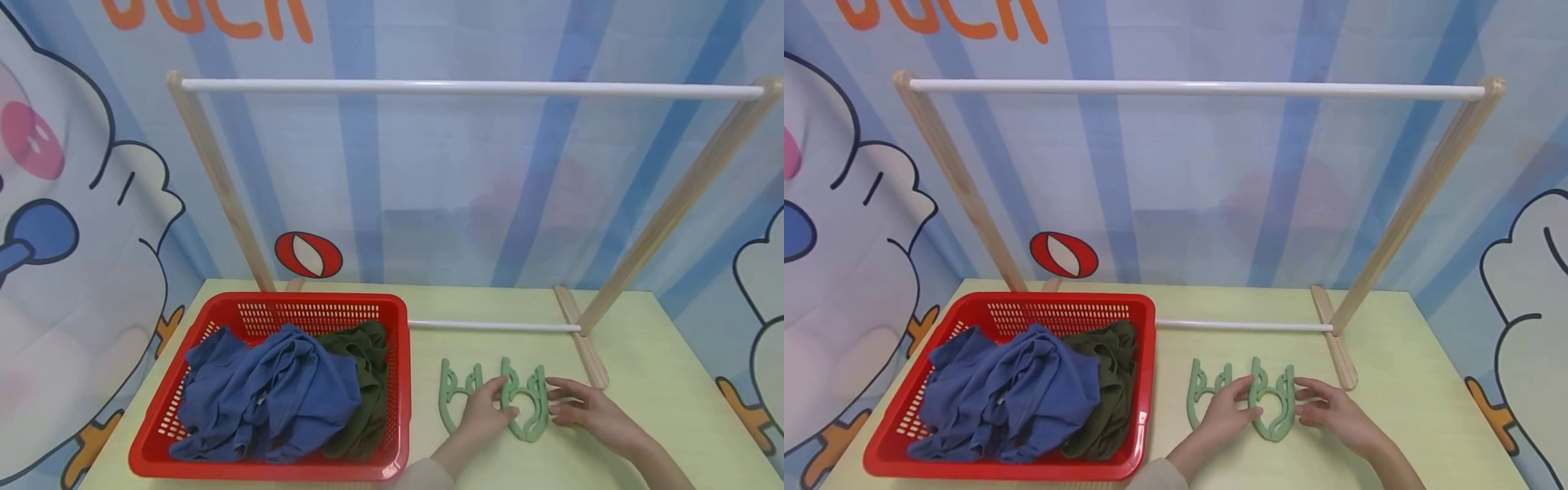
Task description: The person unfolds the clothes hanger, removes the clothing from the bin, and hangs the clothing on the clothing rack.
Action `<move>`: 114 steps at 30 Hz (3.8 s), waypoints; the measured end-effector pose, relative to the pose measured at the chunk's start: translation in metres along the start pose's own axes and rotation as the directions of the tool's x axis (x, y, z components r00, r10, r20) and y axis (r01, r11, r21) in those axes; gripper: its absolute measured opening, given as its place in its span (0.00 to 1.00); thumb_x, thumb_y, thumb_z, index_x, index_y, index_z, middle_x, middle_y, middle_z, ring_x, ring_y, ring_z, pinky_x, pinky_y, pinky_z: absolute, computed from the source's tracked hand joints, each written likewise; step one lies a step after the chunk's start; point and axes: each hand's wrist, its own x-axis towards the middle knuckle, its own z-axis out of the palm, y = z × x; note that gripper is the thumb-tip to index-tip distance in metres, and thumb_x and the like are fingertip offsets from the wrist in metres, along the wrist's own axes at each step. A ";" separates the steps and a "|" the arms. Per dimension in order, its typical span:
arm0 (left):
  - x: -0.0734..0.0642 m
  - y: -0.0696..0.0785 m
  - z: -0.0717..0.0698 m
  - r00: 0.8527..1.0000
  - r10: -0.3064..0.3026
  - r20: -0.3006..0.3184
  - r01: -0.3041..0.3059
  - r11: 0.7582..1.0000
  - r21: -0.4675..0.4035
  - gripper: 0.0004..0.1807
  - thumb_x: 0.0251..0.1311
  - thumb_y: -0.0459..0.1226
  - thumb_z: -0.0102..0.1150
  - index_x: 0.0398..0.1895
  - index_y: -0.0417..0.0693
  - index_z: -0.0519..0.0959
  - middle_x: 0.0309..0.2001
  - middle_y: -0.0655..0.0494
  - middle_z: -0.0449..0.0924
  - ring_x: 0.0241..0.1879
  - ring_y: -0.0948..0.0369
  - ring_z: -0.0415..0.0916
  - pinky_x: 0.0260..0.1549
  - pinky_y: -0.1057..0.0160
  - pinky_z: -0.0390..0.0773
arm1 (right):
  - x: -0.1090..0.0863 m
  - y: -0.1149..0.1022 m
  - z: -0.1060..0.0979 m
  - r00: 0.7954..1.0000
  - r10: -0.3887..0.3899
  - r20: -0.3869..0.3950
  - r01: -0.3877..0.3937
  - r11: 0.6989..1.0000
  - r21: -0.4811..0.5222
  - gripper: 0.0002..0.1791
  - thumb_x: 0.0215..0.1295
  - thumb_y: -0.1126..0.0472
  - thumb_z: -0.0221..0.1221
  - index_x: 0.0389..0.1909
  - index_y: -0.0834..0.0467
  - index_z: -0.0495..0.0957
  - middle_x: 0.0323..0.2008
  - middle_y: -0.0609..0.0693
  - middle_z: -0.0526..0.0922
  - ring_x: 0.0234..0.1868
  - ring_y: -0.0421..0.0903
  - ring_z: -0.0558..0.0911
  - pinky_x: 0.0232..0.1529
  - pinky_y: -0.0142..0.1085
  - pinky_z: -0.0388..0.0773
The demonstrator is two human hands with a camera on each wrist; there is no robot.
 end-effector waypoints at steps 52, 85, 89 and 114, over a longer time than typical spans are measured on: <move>-0.039 0.098 -0.117 0.983 0.156 -0.095 -0.175 0.951 -0.253 0.20 0.50 0.25 0.63 0.48 0.36 0.75 0.38 0.49 0.76 0.32 0.60 0.78 0.30 0.63 0.80 | 0.011 -0.129 0.039 0.910 -0.401 -0.100 0.402 0.915 -0.009 0.23 0.61 0.72 0.54 0.57 0.73 0.62 0.44 0.52 0.72 0.41 0.41 0.79 0.41 0.35 0.77; -0.031 0.097 -0.177 0.987 0.130 0.098 -0.121 0.988 -0.092 0.37 0.53 0.25 0.60 0.66 0.51 0.59 0.31 0.44 0.75 0.24 0.56 0.79 0.26 0.58 0.80 | 0.043 -0.149 0.077 0.920 -0.343 -0.190 0.345 0.938 -0.022 0.20 0.60 0.73 0.55 0.54 0.69 0.66 0.37 0.60 0.73 0.28 0.43 0.77 0.29 0.37 0.77; -0.028 0.101 -0.179 0.984 0.136 0.116 -0.129 0.989 -0.070 0.36 0.53 0.25 0.60 0.65 0.51 0.60 0.31 0.45 0.75 0.24 0.54 0.79 0.25 0.58 0.80 | 0.044 -0.155 0.076 0.927 -0.309 -0.212 0.312 0.950 -0.024 0.24 0.61 0.72 0.53 0.58 0.67 0.61 0.37 0.61 0.73 0.27 0.45 0.76 0.27 0.37 0.76; -0.030 0.107 -0.179 0.932 0.353 0.080 -0.359 0.930 0.074 0.13 0.56 0.27 0.58 0.43 0.41 0.69 0.30 0.48 0.77 0.27 0.57 0.80 0.25 0.63 0.80 | 0.049 -0.171 0.079 0.920 -0.312 -0.238 0.291 0.949 -0.120 0.14 0.63 0.60 0.57 0.46 0.64 0.74 0.27 0.56 0.74 0.20 0.43 0.71 0.20 0.35 0.71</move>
